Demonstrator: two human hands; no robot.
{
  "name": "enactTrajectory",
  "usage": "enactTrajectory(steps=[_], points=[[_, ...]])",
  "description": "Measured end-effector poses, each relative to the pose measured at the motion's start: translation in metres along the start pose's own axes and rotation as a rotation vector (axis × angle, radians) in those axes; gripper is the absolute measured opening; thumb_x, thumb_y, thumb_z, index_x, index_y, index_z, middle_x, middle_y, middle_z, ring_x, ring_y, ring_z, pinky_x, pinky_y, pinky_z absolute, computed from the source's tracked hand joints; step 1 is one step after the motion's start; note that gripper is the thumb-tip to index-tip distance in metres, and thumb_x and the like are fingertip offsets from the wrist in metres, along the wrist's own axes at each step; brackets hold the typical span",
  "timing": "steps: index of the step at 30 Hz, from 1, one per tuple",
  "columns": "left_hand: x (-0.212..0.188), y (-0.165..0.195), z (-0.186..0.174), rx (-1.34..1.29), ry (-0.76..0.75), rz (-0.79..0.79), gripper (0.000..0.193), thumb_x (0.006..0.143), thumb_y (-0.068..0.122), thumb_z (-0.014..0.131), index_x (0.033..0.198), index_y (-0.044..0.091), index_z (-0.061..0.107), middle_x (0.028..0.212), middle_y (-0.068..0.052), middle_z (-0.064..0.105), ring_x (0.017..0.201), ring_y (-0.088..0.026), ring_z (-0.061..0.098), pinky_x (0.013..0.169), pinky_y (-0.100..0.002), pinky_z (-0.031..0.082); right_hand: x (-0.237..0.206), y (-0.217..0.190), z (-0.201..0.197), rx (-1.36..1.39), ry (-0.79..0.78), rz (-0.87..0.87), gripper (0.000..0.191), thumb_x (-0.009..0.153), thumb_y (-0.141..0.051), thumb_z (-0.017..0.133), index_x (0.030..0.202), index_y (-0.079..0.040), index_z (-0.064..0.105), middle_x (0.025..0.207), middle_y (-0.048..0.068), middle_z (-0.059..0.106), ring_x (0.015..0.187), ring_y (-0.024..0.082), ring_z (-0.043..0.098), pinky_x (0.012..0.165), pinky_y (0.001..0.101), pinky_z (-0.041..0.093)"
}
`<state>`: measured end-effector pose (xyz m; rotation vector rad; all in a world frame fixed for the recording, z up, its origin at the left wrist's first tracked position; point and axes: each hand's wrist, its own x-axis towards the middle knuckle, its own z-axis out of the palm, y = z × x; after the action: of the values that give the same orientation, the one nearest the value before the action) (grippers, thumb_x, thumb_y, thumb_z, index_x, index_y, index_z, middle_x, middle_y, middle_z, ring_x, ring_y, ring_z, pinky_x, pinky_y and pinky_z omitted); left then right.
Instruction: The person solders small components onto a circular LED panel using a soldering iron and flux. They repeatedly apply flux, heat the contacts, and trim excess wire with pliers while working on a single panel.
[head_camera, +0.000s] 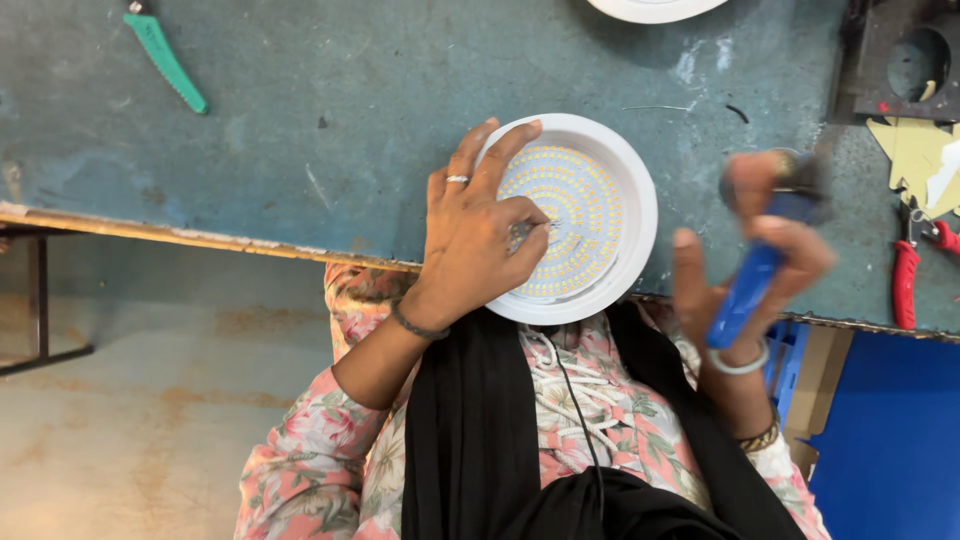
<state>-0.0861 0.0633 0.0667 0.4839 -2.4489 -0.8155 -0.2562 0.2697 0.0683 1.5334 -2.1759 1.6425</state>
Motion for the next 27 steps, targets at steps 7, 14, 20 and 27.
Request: enactTrajectory(steps=[7, 14, 20, 27], points=[[0.028, 0.013, 0.014, 0.047, 0.004, -0.024, 0.008, 0.077, 0.022, 0.079, 0.073, 0.017, 0.075, 0.157, -0.005, 0.046, 0.149, -0.037, 0.034, 0.108, -0.051, 0.033, 0.011, 0.052, -0.072, -0.311, 0.16, 0.047, 0.067, 0.105, -0.005, 0.078, 0.146, -0.013, 0.026, 0.154, 0.01, 0.032, 0.161, 0.031, 0.028, 0.137, 0.0472, 0.025], [0.03, 0.012, 0.012, 0.08, -0.01, -0.053, 0.01, 0.076, 0.023, 0.08, 0.07, 0.018, 0.074, 0.158, -0.006, 0.045, 0.149, -0.037, 0.031, 0.107, -0.052, 0.032, 0.009, 0.073, -0.067, -0.235, 0.113, 0.122, 0.073, 0.101, -0.008, 0.085, 0.145, -0.013, 0.027, 0.167, 0.019, 0.029, 0.16, 0.03, 0.023, 0.136, 0.0427, 0.022], [0.039, 0.017, 0.014, 0.086, -0.016, -0.084, 0.008, 0.073, 0.025, 0.08, 0.074, 0.019, 0.076, 0.158, -0.01, 0.045, 0.146, -0.039, 0.032, 0.101, -0.053, 0.032, 0.025, 0.081, -0.071, -0.413, 0.058, 0.169, 0.089, 0.089, -0.009, 0.093, 0.145, -0.01, 0.024, 0.172, 0.024, 0.026, 0.157, 0.034, 0.035, 0.131, 0.0414, 0.031], [0.054, 0.034, 0.011, 0.107, 0.0, -0.096, 0.006, 0.07, 0.025, 0.08, 0.072, 0.02, 0.076, 0.156, -0.01, 0.045, 0.145, -0.039, 0.033, 0.104, -0.053, 0.034, 0.041, 0.087, -0.072, -0.24, 0.142, 0.231, 0.085, 0.088, 0.001, 0.088, 0.143, -0.013, 0.024, 0.174, 0.023, 0.024, 0.15, 0.032, 0.051, 0.125, 0.0405, 0.046]])
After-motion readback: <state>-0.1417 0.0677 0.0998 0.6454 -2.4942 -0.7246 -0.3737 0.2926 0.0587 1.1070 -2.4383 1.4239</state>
